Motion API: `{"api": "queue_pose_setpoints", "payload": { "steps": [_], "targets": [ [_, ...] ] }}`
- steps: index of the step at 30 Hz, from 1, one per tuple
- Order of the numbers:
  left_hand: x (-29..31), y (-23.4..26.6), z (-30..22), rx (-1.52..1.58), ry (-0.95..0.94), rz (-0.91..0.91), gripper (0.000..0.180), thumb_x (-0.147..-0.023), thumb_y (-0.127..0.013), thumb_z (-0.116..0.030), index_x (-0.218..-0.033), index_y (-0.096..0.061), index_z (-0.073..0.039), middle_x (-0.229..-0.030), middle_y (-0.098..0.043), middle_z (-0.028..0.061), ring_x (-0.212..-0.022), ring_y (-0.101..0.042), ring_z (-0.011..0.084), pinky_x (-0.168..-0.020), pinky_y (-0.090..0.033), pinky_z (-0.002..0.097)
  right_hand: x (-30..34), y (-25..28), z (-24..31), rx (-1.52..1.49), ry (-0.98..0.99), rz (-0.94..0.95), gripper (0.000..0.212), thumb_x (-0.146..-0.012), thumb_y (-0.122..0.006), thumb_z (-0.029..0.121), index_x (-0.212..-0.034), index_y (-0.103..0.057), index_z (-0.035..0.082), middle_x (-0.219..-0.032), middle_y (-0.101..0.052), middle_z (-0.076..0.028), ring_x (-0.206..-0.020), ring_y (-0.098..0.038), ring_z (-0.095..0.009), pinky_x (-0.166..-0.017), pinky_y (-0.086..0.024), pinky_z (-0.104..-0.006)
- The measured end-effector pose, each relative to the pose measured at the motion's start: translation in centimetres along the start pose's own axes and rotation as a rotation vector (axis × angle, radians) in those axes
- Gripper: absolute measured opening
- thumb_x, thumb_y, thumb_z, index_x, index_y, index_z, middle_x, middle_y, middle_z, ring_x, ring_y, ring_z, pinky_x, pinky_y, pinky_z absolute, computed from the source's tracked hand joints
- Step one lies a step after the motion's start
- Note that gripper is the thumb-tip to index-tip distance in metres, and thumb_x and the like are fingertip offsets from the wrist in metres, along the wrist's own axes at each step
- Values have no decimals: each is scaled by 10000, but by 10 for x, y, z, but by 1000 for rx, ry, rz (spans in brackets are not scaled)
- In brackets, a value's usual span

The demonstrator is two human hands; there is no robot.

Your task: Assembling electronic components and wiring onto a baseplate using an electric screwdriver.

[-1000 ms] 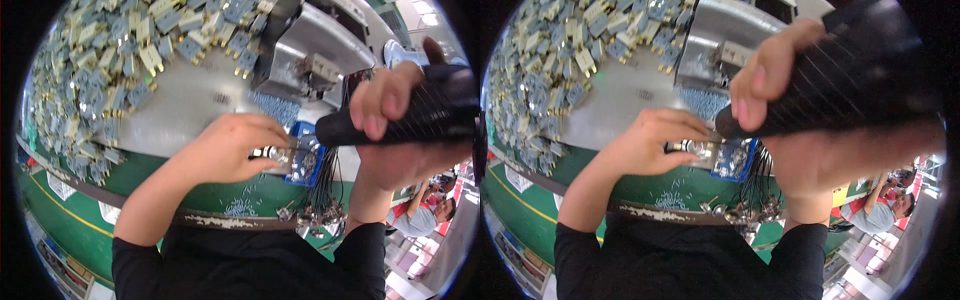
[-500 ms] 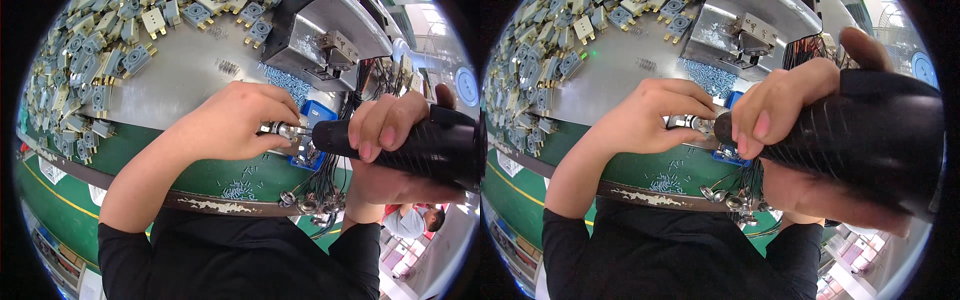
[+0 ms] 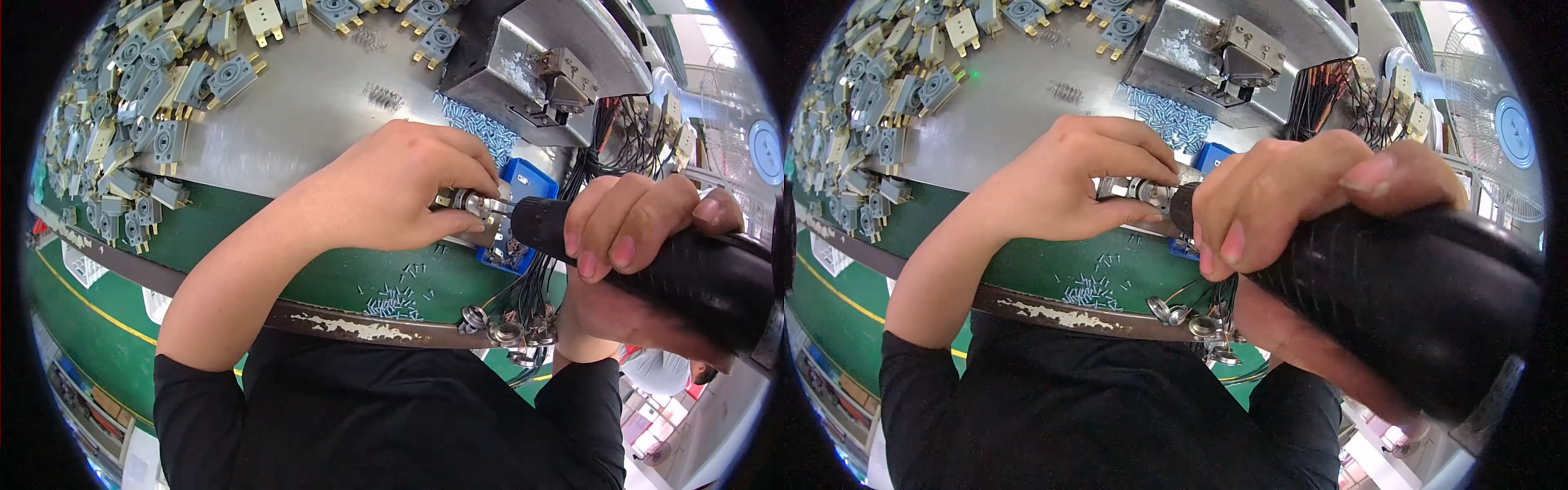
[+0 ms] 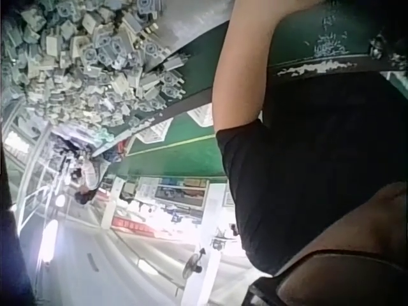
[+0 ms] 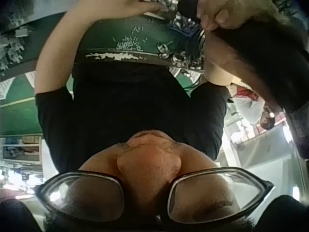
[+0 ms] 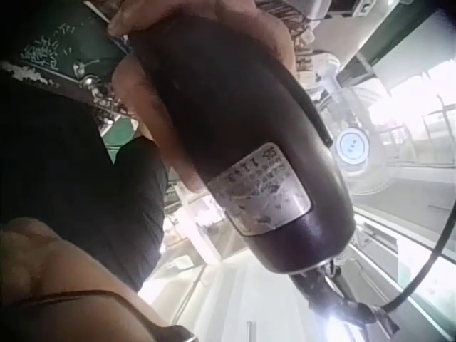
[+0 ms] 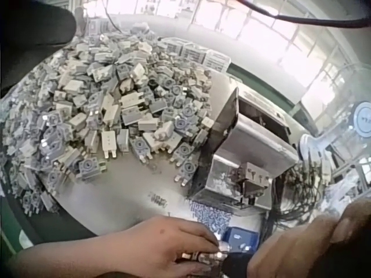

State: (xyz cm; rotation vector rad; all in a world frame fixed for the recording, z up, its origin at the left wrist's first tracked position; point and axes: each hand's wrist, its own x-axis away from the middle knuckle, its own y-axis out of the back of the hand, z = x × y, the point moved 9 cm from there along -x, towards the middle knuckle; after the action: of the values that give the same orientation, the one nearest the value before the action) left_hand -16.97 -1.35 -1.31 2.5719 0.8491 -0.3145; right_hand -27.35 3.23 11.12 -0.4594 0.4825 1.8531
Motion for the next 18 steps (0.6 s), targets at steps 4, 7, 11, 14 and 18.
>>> {"api": "queue_pose_setpoints", "payload": {
  "steps": [4, 7, 11, 14, 18],
  "targets": [
    [-1, -1, 0, -4, -7, 1, 291, -799, -831, -167, -1054, -787, -33, -1118, -759, 91, -982, -740, 304, -855, -595, 386, 4, 0, -2, -30, 24, -38, 989, -807, -690, 817, -1421, -469, 74, -845, -568, -42, -575, -568, -157, -517, -477, -325],
    [0, 0, -2, -20, -7, -2, 301, -797, -833, -177, -1057, -786, -34, -1114, -758, 86, -987, -738, 304, -849, -593, 388, 6, 2, -4, -87, 61, -103, 1004, -807, -701, 810, -1441, -461, 70, -845, -576, -39, -578, -574, -157, -518, -480, -325],
    [-1, 1, -3, -39, -20, -2, 305, -798, -832, -188, -1063, -788, -44, -1110, -758, 82, -994, -734, 311, -855, -589, 397, -6, 2, 2, -117, 26, -2, 1036, -803, -679, 834, -1458, -452, 64, -848, -579, -40, -595, -576, -154, -540, -478, -320],
    [-3, 3, -9, -35, -35, 20, 342, -750, -867, -95, -1069, -775, -12, -1106, -762, 133, -1015, -741, 329, -890, -593, 404, -19, 5, 9, -122, 24, 54, 1058, -801, -665, 850, -1469, -447, 60, -850, -580, -41, -606, -578, -152, -554, -477, -316],
    [-5, 0, -9, -30, -37, 46, 336, -765, -863, -99, -1077, -774, -10, -1125, -766, 144, -1035, -746, 328, -901, -595, 403, -35, 49, 14, 174, 11, -300, 1061, -813, -577, 902, -1440, -461, 55, -863, -575, -57, -648, -558, -171, -616, -466, -341]
  ]
}}
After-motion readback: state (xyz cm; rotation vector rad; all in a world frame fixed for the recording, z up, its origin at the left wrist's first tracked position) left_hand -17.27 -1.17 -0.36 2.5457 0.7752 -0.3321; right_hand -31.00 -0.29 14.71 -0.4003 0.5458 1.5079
